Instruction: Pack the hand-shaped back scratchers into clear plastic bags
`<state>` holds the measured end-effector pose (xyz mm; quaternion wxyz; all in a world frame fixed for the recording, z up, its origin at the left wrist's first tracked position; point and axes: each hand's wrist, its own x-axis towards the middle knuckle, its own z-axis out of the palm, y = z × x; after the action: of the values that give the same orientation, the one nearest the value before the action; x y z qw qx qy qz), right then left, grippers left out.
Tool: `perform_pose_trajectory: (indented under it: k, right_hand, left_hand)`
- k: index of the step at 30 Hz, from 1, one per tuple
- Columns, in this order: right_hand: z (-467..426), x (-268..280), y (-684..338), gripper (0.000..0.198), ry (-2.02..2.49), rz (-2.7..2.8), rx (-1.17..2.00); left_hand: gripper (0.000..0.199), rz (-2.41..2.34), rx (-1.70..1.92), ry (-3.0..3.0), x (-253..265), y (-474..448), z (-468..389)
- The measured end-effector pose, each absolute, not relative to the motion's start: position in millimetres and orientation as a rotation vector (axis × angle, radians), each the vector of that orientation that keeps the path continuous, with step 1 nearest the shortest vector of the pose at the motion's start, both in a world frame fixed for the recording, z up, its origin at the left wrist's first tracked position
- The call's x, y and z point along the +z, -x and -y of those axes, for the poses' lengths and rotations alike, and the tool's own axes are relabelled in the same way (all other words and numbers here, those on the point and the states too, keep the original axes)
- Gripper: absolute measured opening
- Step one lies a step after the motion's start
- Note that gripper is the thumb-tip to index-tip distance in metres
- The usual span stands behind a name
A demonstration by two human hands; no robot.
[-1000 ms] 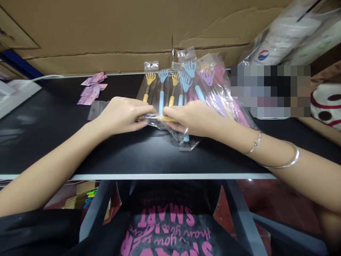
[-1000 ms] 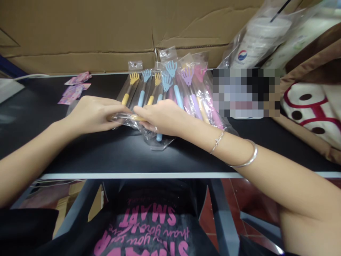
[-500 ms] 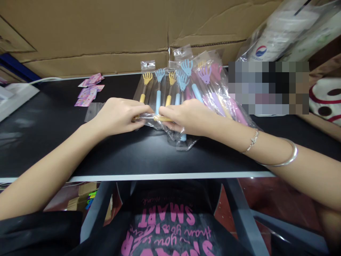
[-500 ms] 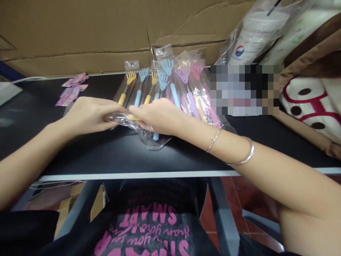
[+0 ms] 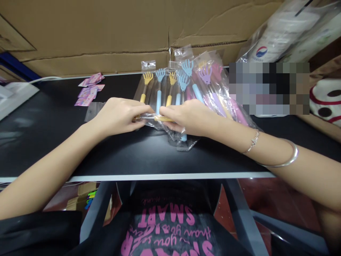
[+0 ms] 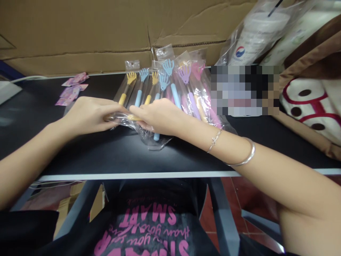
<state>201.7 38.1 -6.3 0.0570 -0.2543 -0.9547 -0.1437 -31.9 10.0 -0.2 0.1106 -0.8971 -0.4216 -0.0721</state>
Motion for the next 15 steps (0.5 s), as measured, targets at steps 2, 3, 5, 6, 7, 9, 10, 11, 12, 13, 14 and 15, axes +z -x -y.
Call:
perform_pose_trajectory:
  k: [2,3,5,6,7,9,10,11,12,13,14,15]
  right_hand:
    - [-37.3,-5.4,-201.5,0.024,0.774,2.900,-0.432]
    - [-36.8,-4.8,-201.4,0.025,0.778,2.902,-0.430]
    - [-36.0,-3.7,-201.2,0.027,0.786,2.907,-0.428]
    - [-35.7,-3.3,-201.2,0.027,0.790,2.910,-0.428]
    - [-35.5,-3.0,-201.2,0.027,0.795,2.912,-0.429]
    - [-35.5,-2.7,-201.3,0.028,0.802,2.914,-0.428]
    - [-35.6,-2.6,-201.4,0.028,0.801,2.915,-0.426]
    - [-35.7,-2.5,-201.5,0.028,0.799,2.915,-0.423]
    - [-35.9,-2.5,-201.5,0.028,0.798,2.916,-0.422]
    - [-36.0,-2.4,-201.4,0.028,0.799,2.919,-0.421]
    - [-36.1,-2.3,-201.3,0.028,0.802,2.922,-0.422]
    - [-36.1,-2.2,-201.2,0.028,0.807,2.923,-0.424]
  left_hand:
    - [0.027,1.226,-0.222,2.633,-0.9,32.4,-10.4]
    - [0.027,1.217,-0.223,2.628,-1.3,32.6,-10.4]
    - [0.026,1.203,-0.220,2.618,-1.8,32.9,-10.5]
    - [0.026,1.201,-0.216,2.616,-1.8,33.0,-10.4]
    - [0.026,1.202,-0.213,2.616,-1.7,33.0,-10.3]
    - [0.027,1.206,-0.204,2.621,-1.2,32.8,-10.1]
    - [0.027,1.207,-0.198,2.624,-0.8,32.7,-10.0]
    - [0.028,1.208,-0.189,2.625,-0.4,32.6,-9.9]
    - [0.028,1.210,-0.182,2.625,-0.1,32.4,-9.8]
    - [0.028,1.214,-0.178,2.625,0.2,32.3,-9.7]
    - [0.027,1.221,-0.180,2.627,0.4,32.2,-9.6]
    - [0.027,1.230,-0.188,2.631,0.5,32.1,-9.5]
